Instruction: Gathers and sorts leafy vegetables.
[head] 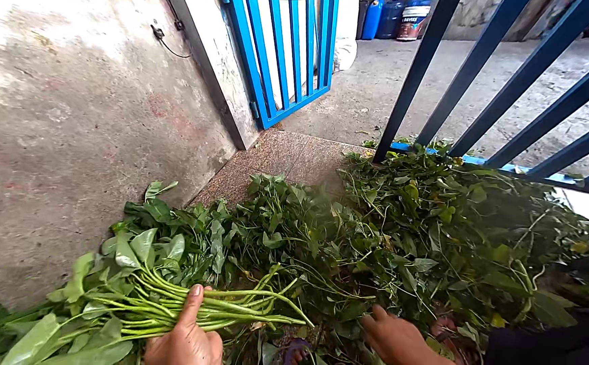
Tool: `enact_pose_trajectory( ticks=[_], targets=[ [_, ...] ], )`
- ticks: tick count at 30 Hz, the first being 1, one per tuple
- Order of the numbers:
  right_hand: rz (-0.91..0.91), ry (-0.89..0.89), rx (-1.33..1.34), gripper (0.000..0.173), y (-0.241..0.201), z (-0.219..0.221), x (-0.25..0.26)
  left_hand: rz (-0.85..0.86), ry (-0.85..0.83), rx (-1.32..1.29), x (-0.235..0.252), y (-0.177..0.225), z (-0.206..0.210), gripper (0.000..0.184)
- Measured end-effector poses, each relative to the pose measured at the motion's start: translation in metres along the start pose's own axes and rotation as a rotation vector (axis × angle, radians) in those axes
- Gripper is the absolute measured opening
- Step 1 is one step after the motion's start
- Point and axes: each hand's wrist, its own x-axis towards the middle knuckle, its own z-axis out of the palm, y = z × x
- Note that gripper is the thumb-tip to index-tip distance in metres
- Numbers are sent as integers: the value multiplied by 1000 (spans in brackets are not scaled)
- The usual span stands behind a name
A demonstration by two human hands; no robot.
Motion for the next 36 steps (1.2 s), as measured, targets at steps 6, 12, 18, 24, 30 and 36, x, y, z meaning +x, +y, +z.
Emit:
enact_pose_trajectory(
  ticks=[6,12,18,24,30,36],
  targets=[
    [153,-10,-85,33,-30,-18,108,165,80,-66,7,9,0,26],
    [99,7,-127,35,-12,35,152,-156,-3,-35,1,-1,-4,20],
    [-65,454,660,36,-17,7,108,-131,-40,10,-4,-2,3,22],
    [71,158,1715,28,-23,-28,77,-232,-234,58,-29,-13,14,23],
    [-222,-3,1756,28,-37,-34,49,-339,-383,97,-56,-32,23,27],
    [-364,-20,1717,30,-48,-24,44,-216,-228,3,-62,-20,25,27]
  ],
)
